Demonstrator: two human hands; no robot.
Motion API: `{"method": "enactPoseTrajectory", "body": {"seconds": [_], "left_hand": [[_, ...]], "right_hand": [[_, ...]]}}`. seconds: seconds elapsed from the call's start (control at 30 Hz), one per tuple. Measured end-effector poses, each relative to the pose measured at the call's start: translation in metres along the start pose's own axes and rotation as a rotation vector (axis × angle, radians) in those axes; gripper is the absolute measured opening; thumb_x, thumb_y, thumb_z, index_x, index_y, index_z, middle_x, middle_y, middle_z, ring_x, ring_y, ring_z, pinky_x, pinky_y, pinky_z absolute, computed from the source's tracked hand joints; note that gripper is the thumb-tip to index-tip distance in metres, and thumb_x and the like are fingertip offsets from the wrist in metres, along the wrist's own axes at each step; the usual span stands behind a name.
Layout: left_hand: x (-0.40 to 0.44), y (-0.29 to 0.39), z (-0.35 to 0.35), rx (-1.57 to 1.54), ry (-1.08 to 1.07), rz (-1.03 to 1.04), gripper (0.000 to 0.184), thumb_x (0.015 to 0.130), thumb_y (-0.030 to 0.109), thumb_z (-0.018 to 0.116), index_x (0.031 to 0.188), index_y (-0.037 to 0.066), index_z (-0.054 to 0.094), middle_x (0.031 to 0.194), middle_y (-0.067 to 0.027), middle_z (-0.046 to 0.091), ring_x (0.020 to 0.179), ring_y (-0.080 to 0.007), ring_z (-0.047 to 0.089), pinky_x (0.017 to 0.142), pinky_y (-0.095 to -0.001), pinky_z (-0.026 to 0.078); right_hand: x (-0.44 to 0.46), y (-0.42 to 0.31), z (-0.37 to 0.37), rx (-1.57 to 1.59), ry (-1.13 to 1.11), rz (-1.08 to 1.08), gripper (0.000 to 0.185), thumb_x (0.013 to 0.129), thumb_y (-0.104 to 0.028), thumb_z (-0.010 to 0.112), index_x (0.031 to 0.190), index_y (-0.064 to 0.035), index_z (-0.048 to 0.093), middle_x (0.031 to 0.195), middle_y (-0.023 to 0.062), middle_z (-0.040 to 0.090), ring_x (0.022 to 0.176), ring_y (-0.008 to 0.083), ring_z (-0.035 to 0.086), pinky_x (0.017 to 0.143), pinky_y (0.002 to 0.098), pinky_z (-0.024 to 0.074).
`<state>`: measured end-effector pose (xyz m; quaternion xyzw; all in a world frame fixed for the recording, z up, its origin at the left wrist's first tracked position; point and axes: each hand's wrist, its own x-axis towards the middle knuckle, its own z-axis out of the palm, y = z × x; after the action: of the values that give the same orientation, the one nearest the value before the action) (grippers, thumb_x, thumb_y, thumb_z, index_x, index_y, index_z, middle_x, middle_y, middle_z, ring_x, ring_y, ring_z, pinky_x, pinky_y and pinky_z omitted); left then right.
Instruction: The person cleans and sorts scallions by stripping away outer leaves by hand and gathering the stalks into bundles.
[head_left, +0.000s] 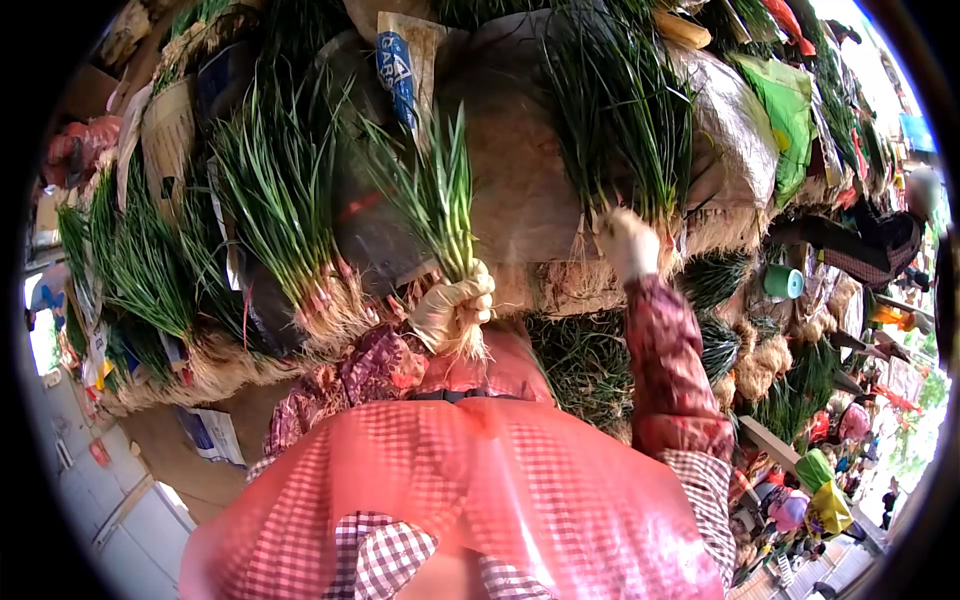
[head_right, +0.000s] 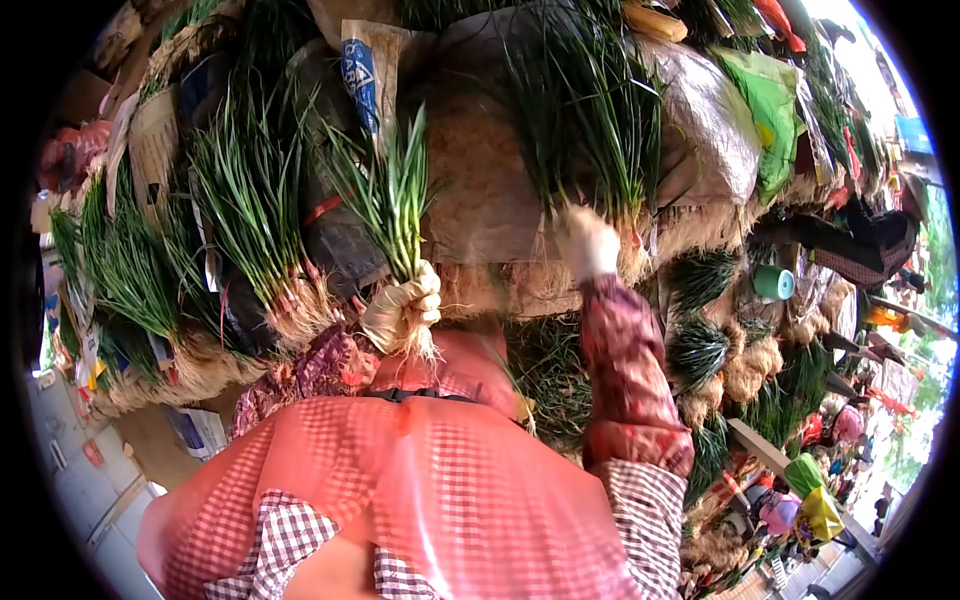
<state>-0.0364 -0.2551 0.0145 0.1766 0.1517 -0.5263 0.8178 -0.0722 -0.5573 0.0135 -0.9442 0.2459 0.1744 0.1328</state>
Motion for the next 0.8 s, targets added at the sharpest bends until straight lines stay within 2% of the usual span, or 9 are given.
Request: {"method": "enactPoseTrajectory", "body": {"seconds": [0.03, 0.1, 0.17, 0.23, 0.27, 0.33, 0.5, 0.63, 0.8], "left_hand": [[0.006, -0.003, -0.006, 0.091, 0.003, -0.003, 0.018, 0.083, 0.008, 0.065, 0.097, 0.01, 0.053, 0.081, 0.0027, 0.051, 0.066, -0.0075, 0.049, 0.059, -0.0232, 0.043], [0.016, -0.005, -0.003, 0.157, 0.013, -0.055, 0.014, 0.083, 0.007, 0.064, 0.094, 0.008, 0.055, 0.083, 0.0003, 0.053, 0.073, -0.0108, 0.056, 0.068, -0.0275, 0.05], [0.026, -0.01, 0.014, 0.2, 0.164, 0.008, 0.014, 0.082, -0.002, 0.058, 0.094, 0.004, 0.063, 0.098, -0.0107, 0.064, 0.082, -0.0193, 0.063, 0.078, -0.034, 0.056], [0.036, -0.009, 0.029, 0.187, 0.202, 0.002, 0.016, 0.082, -0.001, 0.06, 0.098, 0.003, 0.063, 0.098, -0.0091, 0.065, 0.076, -0.0173, 0.062, 0.072, -0.0329, 0.055], [0.044, -0.015, 0.009, 0.365, 0.125, 0.054, 0.013, 0.086, 0.001, 0.059, 0.098, 0.001, 0.062, 0.107, -0.0112, 0.064, 0.083, -0.013, 0.064, 0.054, -0.0141, 0.048], [0.052, -0.025, 0.012, 0.448, 0.207, 0.07, 0.018, 0.085, 0.002, 0.061, 0.103, 0.001, 0.063, 0.094, -0.0082, 0.067, 0.078, -0.0149, 0.064, 0.062, -0.0205, 0.052], [0.052, -0.033, 0.006, 0.615, 0.274, 0.193, 0.019, 0.085, 0.001, 0.062, 0.105, 0.002, 0.063, 0.091, -0.0035, 0.065, 0.08, -0.0122, 0.061, 0.075, -0.0263, 0.051], [0.047, -0.025, 0.0, 0.838, 0.334, 0.092, 0.016, 0.083, 0.001, 0.064, 0.099, 0.002, 0.064, 0.089, -0.0021, 0.065, 0.079, -0.0103, 0.06, 0.069, -0.0246, 0.05], [0.046, -0.011, -0.016, 0.79, 0.373, -0.08, 0.016, 0.079, 0.008, 0.067, 0.093, 0.0, 0.067, 0.079, -0.0045, 0.067, 0.069, -0.0096, 0.061, 0.06, -0.0239, 0.048]], "right_hand": [[0.026, 0.012, 0.01, 0.007, 0.379, -0.191, 0.022, 0.086, -0.03, 0.059, 0.083, -0.0084, 0.061, 0.075, 0.0084, 0.063, 0.064, 0.0244, 0.063, 0.06, 0.0362, 0.0515], [0.068, 0.003, 0.006, -0.063, 0.118, -0.03, 0.029, 0.078, -0.035, 0.066, 0.087, -0.0082, 0.063, 0.076, 0.0132, 0.064, 0.073, 0.033, 0.064, 0.064, 0.0388, 0.0508], [0.062, -0.006, 0.001, 0.047, 0.164, -0.059, 0.025, 0.082, -0.031, 0.063, 0.086, -0.0061, 0.064, 0.079, 0.0115, 0.065, 0.067, 0.029, 0.065, 0.061, 0.0399, 0.0517], [0.027, -0.033, -0.018, 0.611, -0.194, 0.192, 0.025, 0.087, -0.027, 0.06, 0.083, -0.0029, 0.065, 0.074, 0.0085, 0.065, 0.061, 0.0208, 0.062, 0.056, 0.0346, 0.0523], [0.004, -0.042, -0.018, 0.678, -0.269, 0.163, 0.024, 0.091, -0.023, 0.058, 0.094, -0.0003, 0.064, 0.076, 0.0068, 0.064, 0.059, 0.0125, 0.059, 0.054, 0.0263, 0.0521], [-0.03, -0.058, -0.007, 0.945, -0.39, 0.181, 0.029, 0.087, -0.021, 0.064, 0.106, 0.0011, 0.06, 0.084, 0.0074, 0.065, 0.06, 0.0089, 0.058, 0.053, 0.022, 0.0505], [-0.034, -0.079, 0.03, 1.472, -0.331, 0.137, 0.025, 0.089, -0.024, 0.064, 0.095, 0.0001, 0.061, 0.077, 0.0034, 0.065, 0.059, 0.0091, 0.058, 0.053, 0.0226, 0.0461], [-0.023, -0.077, 0.06, 0.313, 0.537, -0.553, 0.022, 0.094, -0.027, 0.055, 0.091, -0.0063, 0.063, 0.067, -0.0012, 0.059, 0.05, 0.0041, 0.05, 0.041, 0.0205, 0.0385], [-0.035, -0.094, 0.032, 1.283, -0.094, 0.084, 0.024, 0.093, -0.027, 0.056, 0.091, -0.0033, 0.061, 0.069, 0.0013, 0.06, 0.054, 0.0095, 0.052, 0.046, 0.0237, 0.042]]}}
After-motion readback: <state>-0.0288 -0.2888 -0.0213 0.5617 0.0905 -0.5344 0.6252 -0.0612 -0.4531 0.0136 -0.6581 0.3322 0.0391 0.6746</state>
